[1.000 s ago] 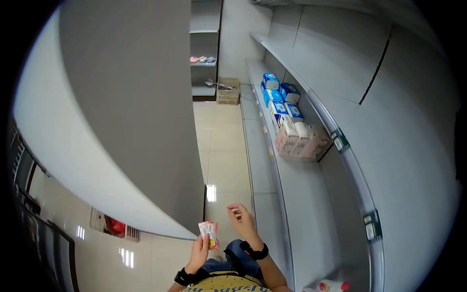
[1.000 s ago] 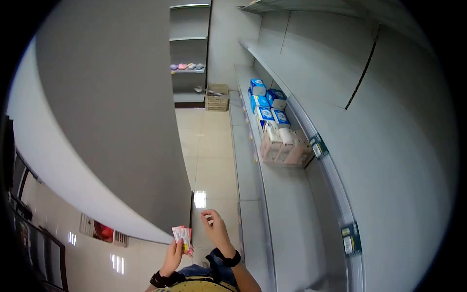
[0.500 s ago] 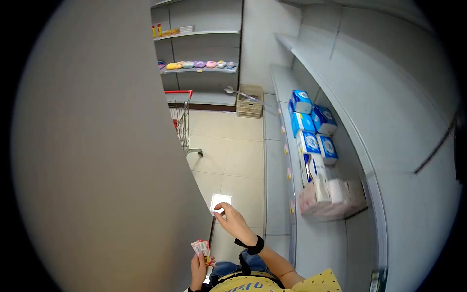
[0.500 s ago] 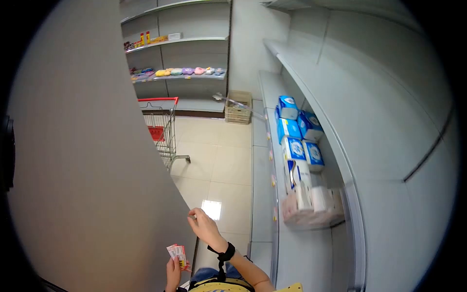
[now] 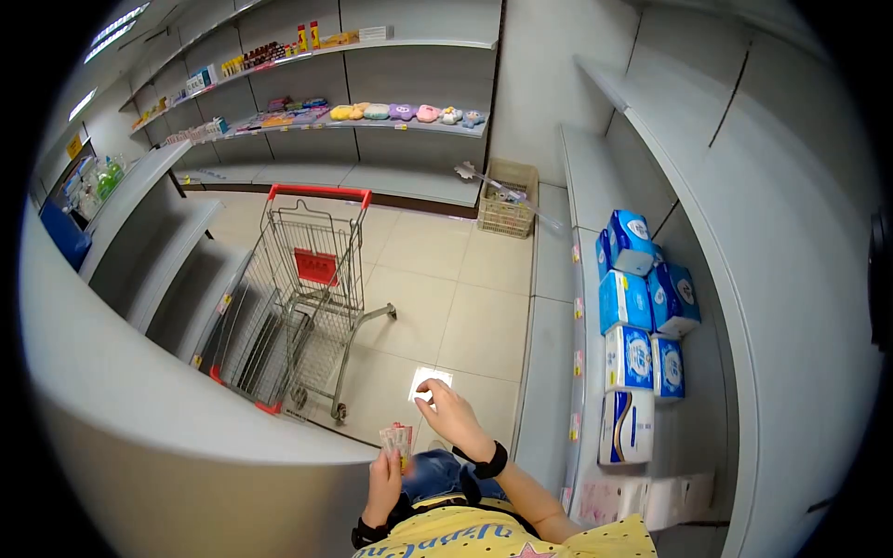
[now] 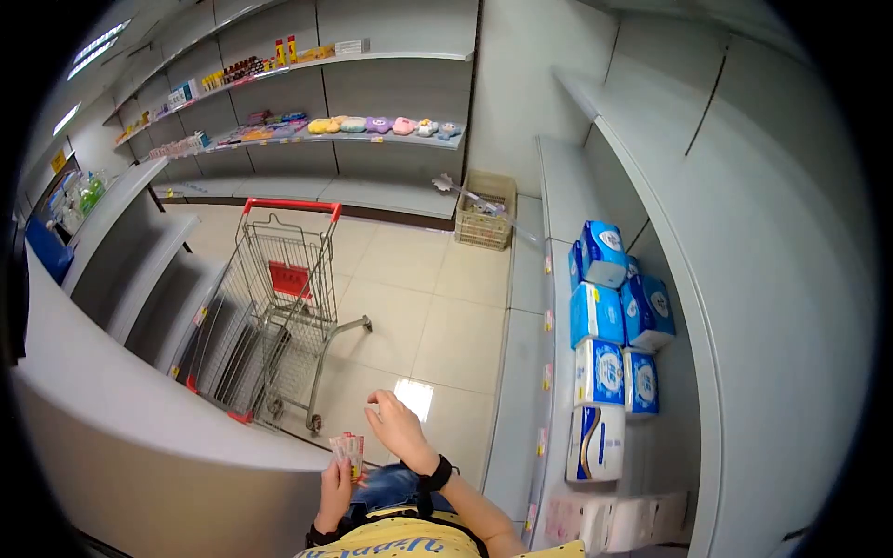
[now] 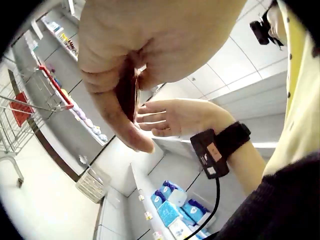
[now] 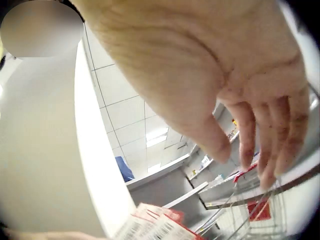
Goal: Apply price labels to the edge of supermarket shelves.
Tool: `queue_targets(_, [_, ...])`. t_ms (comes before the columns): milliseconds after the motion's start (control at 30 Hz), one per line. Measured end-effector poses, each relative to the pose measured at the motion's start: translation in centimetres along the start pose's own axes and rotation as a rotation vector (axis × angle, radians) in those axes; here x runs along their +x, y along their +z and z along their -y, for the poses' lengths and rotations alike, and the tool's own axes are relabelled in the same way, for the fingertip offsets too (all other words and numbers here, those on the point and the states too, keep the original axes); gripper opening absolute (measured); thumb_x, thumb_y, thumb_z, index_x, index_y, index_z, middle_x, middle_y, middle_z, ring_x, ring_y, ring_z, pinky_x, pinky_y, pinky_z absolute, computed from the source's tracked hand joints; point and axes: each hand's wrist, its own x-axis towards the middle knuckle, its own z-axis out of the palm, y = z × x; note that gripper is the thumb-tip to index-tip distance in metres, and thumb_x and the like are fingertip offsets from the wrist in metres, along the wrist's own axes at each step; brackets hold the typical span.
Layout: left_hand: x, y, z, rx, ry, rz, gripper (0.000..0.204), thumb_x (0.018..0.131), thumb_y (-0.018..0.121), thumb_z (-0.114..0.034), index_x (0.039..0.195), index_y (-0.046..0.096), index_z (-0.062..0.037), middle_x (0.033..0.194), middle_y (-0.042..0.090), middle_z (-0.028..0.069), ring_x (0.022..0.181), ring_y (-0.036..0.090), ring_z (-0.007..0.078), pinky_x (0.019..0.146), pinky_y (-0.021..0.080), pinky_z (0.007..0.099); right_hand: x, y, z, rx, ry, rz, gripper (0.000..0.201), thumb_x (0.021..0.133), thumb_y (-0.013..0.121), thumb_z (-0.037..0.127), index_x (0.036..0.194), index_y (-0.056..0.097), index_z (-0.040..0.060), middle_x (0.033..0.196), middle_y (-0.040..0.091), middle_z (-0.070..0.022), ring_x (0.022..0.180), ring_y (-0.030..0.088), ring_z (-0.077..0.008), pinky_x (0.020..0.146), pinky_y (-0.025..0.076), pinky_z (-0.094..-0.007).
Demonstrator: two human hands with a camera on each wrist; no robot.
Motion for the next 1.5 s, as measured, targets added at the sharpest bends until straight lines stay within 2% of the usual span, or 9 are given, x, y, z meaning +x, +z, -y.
queue_targets(67, [4.4,0.1,-4.3,-0.304,-0.052,-0.084,0.031,0.103,0.037,-0.020,0.100,0.053,0.0065,0.079,0.063,0.0126,0.064,0.060,0.0161,0.058,0.054,0.0291,4.1,-1.9,-0.3,-0.010,0.033,0.006,0.022,0.090,0.057,0.020,0.103,0.057,0.0019,0.100,0.063,-0.0143,0.082,0.065,-0.0296,0.071,0.051,-0.0379])
queue_targets(200, [11.4,1.0,-5.7,-0.320,-0.075,-0.138,0.033,0.103,0.036,-0.022,0.102,0.052,0.0069,0.080,0.063,0.0129,0.066,0.061,0.0153,0.057,0.054,0.0284,9.9,-2.9,-4.3,0.055,0.165,0.153,0.023,0.089,0.057,0.021,0.101,0.059,0.0010,0.102,0.064,-0.0171,0.086,0.064,-0.0344,0.075,0.051,-0.0400])
queue_targets(467, [30.8,4.0,-6.3,-0.471,-0.071,-0.316,0.034,0.104,0.034,-0.023,0.109,0.050,0.0058,0.085,0.063,0.0128,0.069,0.064,0.0171,0.058,0.056,0.0288,25.2,-4.6,-13.9,0.205,0.139,0.577,0.029,0.091,0.059,0.022,0.105,0.064,-0.0029,0.093,0.067,-0.0185,0.083,0.067,-0.0266,0.072,0.051,-0.0343])
queue_targets(800, [55.3,9.8,-12.3,-0.362,0.024,-0.368,0.031,0.103,0.036,-0.019,0.107,0.053,0.0063,0.088,0.064,0.0126,0.072,0.064,0.0162,0.059,0.055,0.0289,46.9,-10.9,-23.5,0.549,0.109,0.651,0.027,0.094,0.057,0.014,0.112,0.062,-0.0052,0.101,0.070,-0.0123,0.089,0.066,-0.0134,0.077,0.051,-0.0257])
queue_targets(867, [59.2,10.2,-12.4,-0.417,-0.036,-0.354,0.031,0.103,0.037,-0.019,0.107,0.054,0.0065,0.088,0.064,0.0120,0.073,0.064,0.0160,0.059,0.055,0.0293,50.0,-11.7,-24.3,0.643,0.255,0.617,0.028,0.095,0.056,0.014,0.115,0.061,-0.0048,0.100,0.069,-0.0098,0.089,0.063,-0.0096,0.076,0.050,-0.0229])
queue_targets(1133, [74.5,7.7,-11.9,-0.454,0.006,-0.326,0.027,0.102,0.037,-0.014,0.108,0.052,0.0078,0.086,0.063,0.0119,0.072,0.063,0.0157,0.061,0.056,0.0290,64.1,-9.5,-27.5,0.607,0.224,0.490,0.030,0.095,0.058,0.013,0.119,0.060,-0.0040,0.104,0.068,-0.0086,0.091,0.063,-0.0106,0.082,0.050,-0.0237])
queue_targets(1400, [91.2,-0.9,-14.2,-0.415,0.100,-0.454,0.025,0.101,0.040,-0.014,0.103,0.055,0.0058,0.080,0.063,0.0104,0.070,0.062,0.0155,0.059,0.052,0.0293,82.0,-5.2,-26.9,0.600,0.212,0.522,0.031,0.095,0.057,0.012,0.119,0.059,-0.0073,0.105,0.067,-0.0086,0.096,0.061,-0.0102,0.084,0.048,-0.0235])
queue_targets(1467, [93.8,-2.7,-13.6,-0.206,0.095,-0.463,0.024,0.101,0.040,-0.014,0.103,0.055,0.0055,0.079,0.063,0.0108,0.068,0.061,0.0152,0.059,0.050,0.0294,85.6,-4.0,-26.6,0.671,0.139,0.490,0.031,0.095,0.057,0.012,0.120,0.059,-0.0067,0.104,0.067,-0.0077,0.097,0.059,-0.0096,0.085,0.047,-0.0229])
queue_targets(1500, [95.4,-3.2,-12.5,-0.360,0.072,-0.458,0.025,0.101,0.041,-0.015,0.103,0.054,0.0055,0.080,0.062,0.0117,0.068,0.060,0.0148,0.060,0.048,0.0295,87.2,-3.5,-26.6,0.679,0.289,0.551,0.030,0.095,0.056,0.011,0.120,0.059,-0.0063,0.105,0.067,-0.0078,0.099,0.060,-0.0104,0.086,0.047,-0.0226])
